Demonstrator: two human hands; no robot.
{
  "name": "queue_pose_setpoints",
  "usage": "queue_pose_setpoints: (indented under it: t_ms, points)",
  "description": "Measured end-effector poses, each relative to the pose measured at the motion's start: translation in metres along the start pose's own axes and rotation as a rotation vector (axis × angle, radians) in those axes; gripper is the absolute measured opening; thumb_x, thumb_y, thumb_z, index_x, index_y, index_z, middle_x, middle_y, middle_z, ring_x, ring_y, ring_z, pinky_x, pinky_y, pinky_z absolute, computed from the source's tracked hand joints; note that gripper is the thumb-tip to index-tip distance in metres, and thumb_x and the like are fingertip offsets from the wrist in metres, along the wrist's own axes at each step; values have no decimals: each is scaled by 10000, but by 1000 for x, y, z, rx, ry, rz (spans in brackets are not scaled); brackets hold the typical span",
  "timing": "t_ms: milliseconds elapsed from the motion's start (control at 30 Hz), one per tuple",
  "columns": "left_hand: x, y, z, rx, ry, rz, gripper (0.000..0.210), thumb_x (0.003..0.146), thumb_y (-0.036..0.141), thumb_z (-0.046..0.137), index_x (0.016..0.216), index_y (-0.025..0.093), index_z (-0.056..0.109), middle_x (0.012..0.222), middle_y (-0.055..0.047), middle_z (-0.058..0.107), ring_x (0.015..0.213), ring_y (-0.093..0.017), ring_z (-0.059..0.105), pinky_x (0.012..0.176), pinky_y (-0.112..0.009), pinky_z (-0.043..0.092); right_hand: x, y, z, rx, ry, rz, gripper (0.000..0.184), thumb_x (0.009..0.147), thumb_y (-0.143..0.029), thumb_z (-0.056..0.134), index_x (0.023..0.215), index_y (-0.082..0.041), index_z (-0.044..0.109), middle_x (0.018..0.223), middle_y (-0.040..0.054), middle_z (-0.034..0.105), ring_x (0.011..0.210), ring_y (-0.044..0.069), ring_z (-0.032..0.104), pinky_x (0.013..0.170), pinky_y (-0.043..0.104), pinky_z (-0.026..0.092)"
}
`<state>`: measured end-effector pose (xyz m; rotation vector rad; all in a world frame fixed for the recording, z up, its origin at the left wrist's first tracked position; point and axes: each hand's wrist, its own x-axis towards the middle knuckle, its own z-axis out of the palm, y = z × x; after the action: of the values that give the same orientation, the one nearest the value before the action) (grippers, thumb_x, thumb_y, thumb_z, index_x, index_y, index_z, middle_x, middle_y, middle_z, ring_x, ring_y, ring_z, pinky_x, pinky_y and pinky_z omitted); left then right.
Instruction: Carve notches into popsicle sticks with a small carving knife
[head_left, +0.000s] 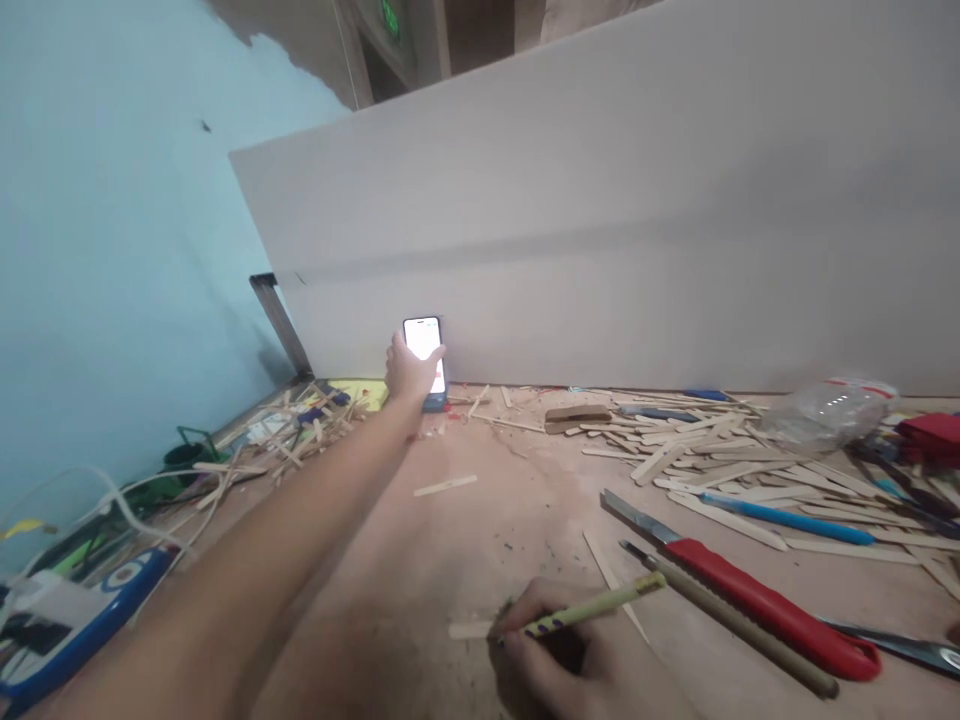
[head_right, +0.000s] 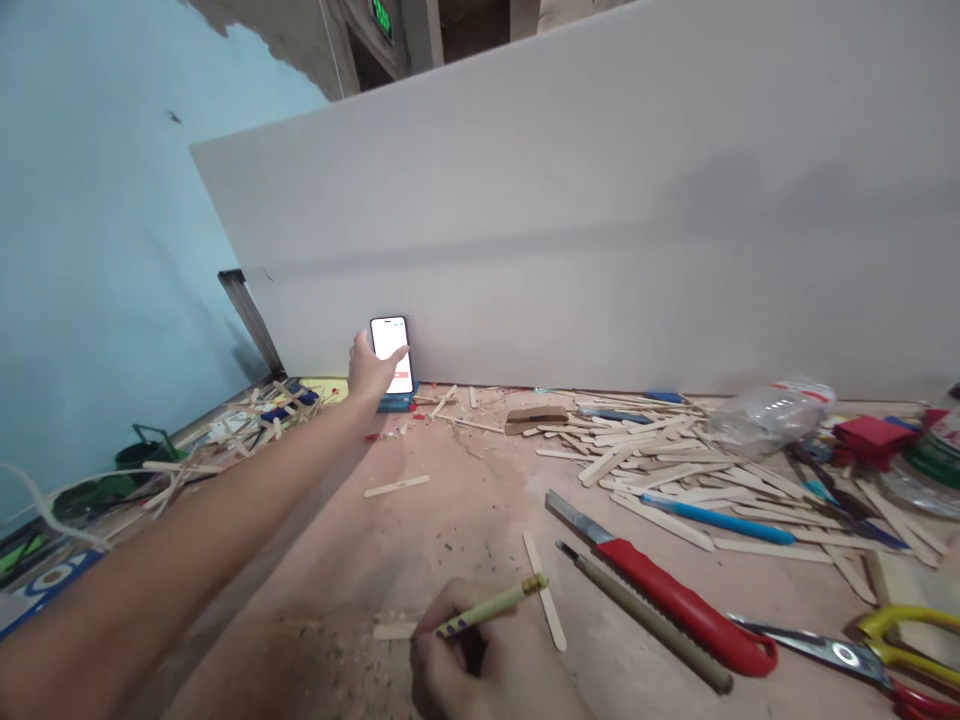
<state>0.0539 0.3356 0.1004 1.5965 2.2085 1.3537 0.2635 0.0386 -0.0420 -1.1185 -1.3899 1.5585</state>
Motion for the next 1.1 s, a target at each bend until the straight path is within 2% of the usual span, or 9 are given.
queue_pose_setpoints:
  t_ms: [100, 200, 300, 400, 467, 600, 700, 900, 1100]
  points:
    - [-22, -4, -34, -76, -58, 116, 512, 1239, 501, 902, 1662, 235, 789, 1722, -159, 785, 1483, -357, 826, 1252, -612, 763, 1, 0, -5, -3, -27, 9, 343, 1120, -596, 808, 1041, -263, 789, 828, 4, 781, 752, 214, 769, 687, 330, 596]
    - [-62, -24, -81, -124, -195, 262, 469, 1247, 504, 893, 1614, 225, 808, 1648, -148, 819, 1412, -332, 849, 1210, -579, 778, 5, 2, -13, -63, -30, -38, 396, 1171, -622, 845, 1100, -234, 810, 902, 5, 807, 808, 214, 788, 754, 360, 655]
    - [-115, -57, -125, -107, -438, 440, 331, 1241, 505, 906, 1370, 202, 870, 1390, -98, 895, 1214, -265, 878, 1113, -499, 789, 7, 1, -19, -166, 18, -124, 427, 1225, -646, 801, 1179, -226, 857, 1031, 45, 876, 940, 248, 854, 905, 437, 727]
    - [-165, -85, -147, -107, -658, 638, 235, 1214, 415, 893, 1084, 220, 887, 1054, -23, 899, 950, -215, 858, 927, -394, 751, 6, -5, -23, -293, 102, -222, 442, 1248, -656, 781, 1194, -232, 892, 1124, 79, 916, 1072, 279, 884, 1069, 508, 736]
    - [-188, -96, -148, -124, -739, 758, 229, 1202, 300, 794, 1005, 297, 911, 1011, 5, 914, 919, -215, 872, 857, -353, 703, 4, -10, -28, -373, 150, -290, 444, 1258, -658, 779, 1234, -232, 902, 1183, 93, 930, 1147, 295, 895, 1133, 545, 732]
    - [-205, -106, -137, -115, -766, 934, 231, 1213, 228, 737, 1046, 305, 878, 1035, -9, 908, 953, -223, 873, 860, -360, 660, 12, -22, -47, -527, 212, -396, 419, 1239, -615, 852, 1406, -231, 883, 1378, 114, 916, 1193, 293, 892, 1122, 552, 758]
    - [-204, -110, -130, -94, -770, 1028, 240, 1252, 214, 706, 1077, 285, 853, 1077, -21, 894, 981, -226, 846, 899, -377, 637, 31, -27, -67, -641, 286, -381, 355, 1254, -557, 854, 1361, -219, 867, 1208, 59, 882, 981, 235, 846, 929, 446, 763]
    - [-213, -116, -128, -68, -797, 1060, 296, 1285, 214, 667, 1053, 260, 846, 1074, -53, 846, 1008, -252, 782, 931, -421, 579, 51, -16, -97, -808, 378, -335, 343, 1237, -534, 880, 1384, -225, 856, 1305, 82, 876, 1102, 264, 853, 1018, 494, 760]
    - [-233, -125, -133, -38, -824, 1097, 154, 1229, 274, 823, 1077, 253, 804, 1113, -42, 868, 1045, -225, 792, 1066, -417, 676, 45, 8, -100, -890, 349, -352, 448, 1242, -701, 791, 1268, -258, 855, 1064, 40, 836, 898, 233, 786, 834, 414, 691]
